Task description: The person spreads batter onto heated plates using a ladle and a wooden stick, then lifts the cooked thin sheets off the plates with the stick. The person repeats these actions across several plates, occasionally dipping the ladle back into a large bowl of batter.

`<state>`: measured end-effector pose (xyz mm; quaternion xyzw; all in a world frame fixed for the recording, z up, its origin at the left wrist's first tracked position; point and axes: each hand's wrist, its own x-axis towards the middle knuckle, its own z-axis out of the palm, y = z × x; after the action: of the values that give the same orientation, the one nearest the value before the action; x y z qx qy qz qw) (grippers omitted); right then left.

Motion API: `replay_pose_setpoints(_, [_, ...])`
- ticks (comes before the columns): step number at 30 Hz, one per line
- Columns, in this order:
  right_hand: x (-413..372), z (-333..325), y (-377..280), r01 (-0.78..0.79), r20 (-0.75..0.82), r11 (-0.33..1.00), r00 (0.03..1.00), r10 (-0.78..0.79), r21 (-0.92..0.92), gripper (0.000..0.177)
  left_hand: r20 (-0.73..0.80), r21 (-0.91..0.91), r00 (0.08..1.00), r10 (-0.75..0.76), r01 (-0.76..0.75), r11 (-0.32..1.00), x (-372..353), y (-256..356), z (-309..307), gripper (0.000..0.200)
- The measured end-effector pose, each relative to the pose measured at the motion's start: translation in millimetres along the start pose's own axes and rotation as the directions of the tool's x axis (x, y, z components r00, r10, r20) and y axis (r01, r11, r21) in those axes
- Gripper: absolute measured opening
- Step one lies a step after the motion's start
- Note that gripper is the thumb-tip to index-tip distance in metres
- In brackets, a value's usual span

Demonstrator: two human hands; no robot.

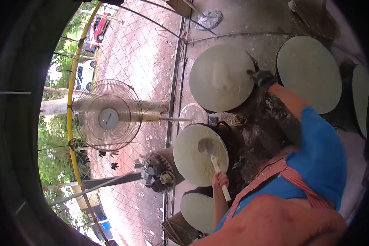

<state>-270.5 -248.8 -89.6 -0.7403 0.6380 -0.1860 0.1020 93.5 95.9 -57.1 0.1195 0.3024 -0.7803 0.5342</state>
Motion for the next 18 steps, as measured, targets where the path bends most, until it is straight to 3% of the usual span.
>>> replay_pose_setpoints(1, [-10.2,-9.8,-9.1,0.105,0.157,0.993,0.983,-0.096,-0.048,0.031,0.017,0.023,1.000,0.012,-0.013,1.000,8.3,4.7,-2.6,0.021])
replay_pose_setpoints(3, [-18.5,-34.4,-7.8,0.208,0.203,0.978,0.958,-0.203,-0.001,0.028,-0.015,-0.011,1.000,-0.020,0.020,1.000,32.9,19.1,8.8,0.021])
replay_pose_setpoints(5, [-23.6,-42.5,11.1,0.104,0.157,0.990,0.981,-0.118,0.095,0.025,-0.070,0.016,0.997,-0.020,0.021,1.000,61.4,23.0,40.2,0.025])
replay_pose_setpoints(6, [-26.0,-25.1,27.5,0.129,0.159,0.987,0.977,-0.143,0.094,0.025,-0.094,0.088,0.995,-0.020,0.029,0.996,79.3,27.0,54.1,0.029])
replay_pose_setpoints(8, [-35.7,18.5,59.3,0.018,-0.062,0.999,0.998,-0.021,-0.042,0.022,-0.050,0.134,0.997,0.057,-0.050,0.990,110.6,23.8,80.4,0.027])
replay_pose_setpoints(11, [-65.3,-23.2,17.9,0.124,0.000,0.989,0.992,-0.124,-0.084,0.020,-0.016,0.199,0.986,0.168,-0.161,0.967,155.0,10.8,114.9,0.025])
replay_pose_setpoints(12, [-67.7,-11.7,38.0,0.240,-0.005,0.962,0.970,-0.243,-0.130,0.019,-0.015,0.250,0.986,0.164,-0.155,0.956,163.7,1.1,126.4,0.023])
replay_pose_setpoints(13, [-73.9,-12.7,44.3,0.261,0.005,0.956,0.965,-0.262,-0.135,0.019,-0.010,0.303,0.987,0.161,-0.150,0.941,170.1,-7.3,136.9,0.021])
replay_pose_setpoints(14, [-82.7,-17.1,47.0,0.130,-0.025,0.986,0.991,-0.133,-0.103,0.018,0.002,0.287,0.986,0.168,-0.161,0.944,177.1,-10.8,139.5,0.021])
replay_pose_setpoints(15, [-92.3,-22.1,49.2,-0.006,-0.055,0.997,0.998,0.002,-0.072,0.017,-0.034,0.435,0.969,0.246,-0.207,0.877,187.9,-16.8,140.1,0.019])
replay_pose_setpoints(18, [-129.5,-32.3,-4.6,0.111,0.001,0.986,0.994,-0.112,-0.120,0.019,-0.034,0.715,0.907,0.420,-0.271,0.645,228.0,-41.1,137.0,0.019])
